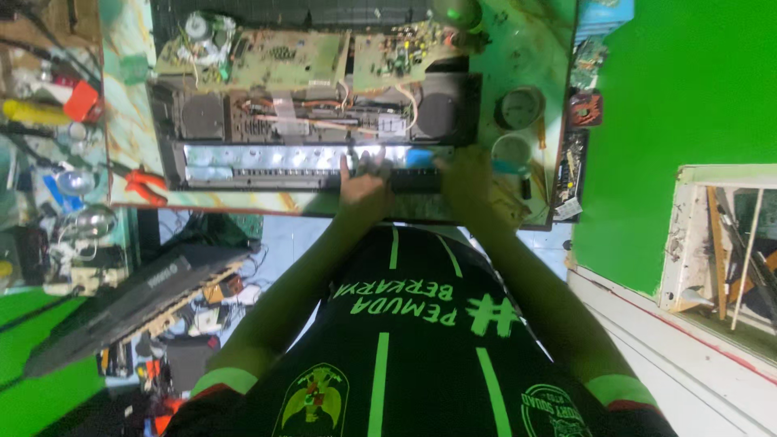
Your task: The person cleans the internal components of a disassembled electronic keyboard instrument using a blue brush and moves parts by hand on a repair workbench.
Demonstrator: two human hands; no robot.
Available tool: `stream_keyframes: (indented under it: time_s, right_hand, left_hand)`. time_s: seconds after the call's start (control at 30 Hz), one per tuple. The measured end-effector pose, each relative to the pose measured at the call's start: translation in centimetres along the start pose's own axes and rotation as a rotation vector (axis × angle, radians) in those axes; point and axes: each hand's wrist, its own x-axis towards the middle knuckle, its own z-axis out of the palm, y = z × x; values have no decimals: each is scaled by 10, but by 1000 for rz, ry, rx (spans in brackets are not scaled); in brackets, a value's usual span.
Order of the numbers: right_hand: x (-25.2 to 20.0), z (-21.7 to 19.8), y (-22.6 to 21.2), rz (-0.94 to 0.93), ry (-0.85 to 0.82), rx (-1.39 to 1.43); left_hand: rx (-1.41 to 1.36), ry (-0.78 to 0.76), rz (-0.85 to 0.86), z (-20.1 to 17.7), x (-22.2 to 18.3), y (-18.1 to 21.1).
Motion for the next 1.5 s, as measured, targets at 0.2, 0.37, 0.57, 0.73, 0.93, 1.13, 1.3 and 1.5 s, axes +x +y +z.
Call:
stream_keyframes:
  time_s: [0.2,0.37,0.57,0.73,0.93,1.13,1.3,1.5]
  right_hand:
    - [4,20,12,266,230,430]
    - [16,49,35,35,95,213]
    - [17,40,23,134,328,26]
    - [16,3,31,23,1,106]
    - [16,-13,30,143,-163,89]
    - [35,-20,12,706,-156,837]
    - [13,-34,32,-44,-159,-139]
    - [8,-19,23,348,-160,307]
  left_hand:
    - [-74,-255,-32,1,4,3]
    - [-24,-379,0,-9,15,2]
    - [88,-640,-29,-15,21,2]
    - [-51,-550,-58,-21,22,-1]
    - [-15,-547,-54,-24,19,2]
    - [829,-599,164,7,11,-7]
    - [2683,-156,687,52,-4,-13]
    - [1379,-315,202,67,-4,-17]
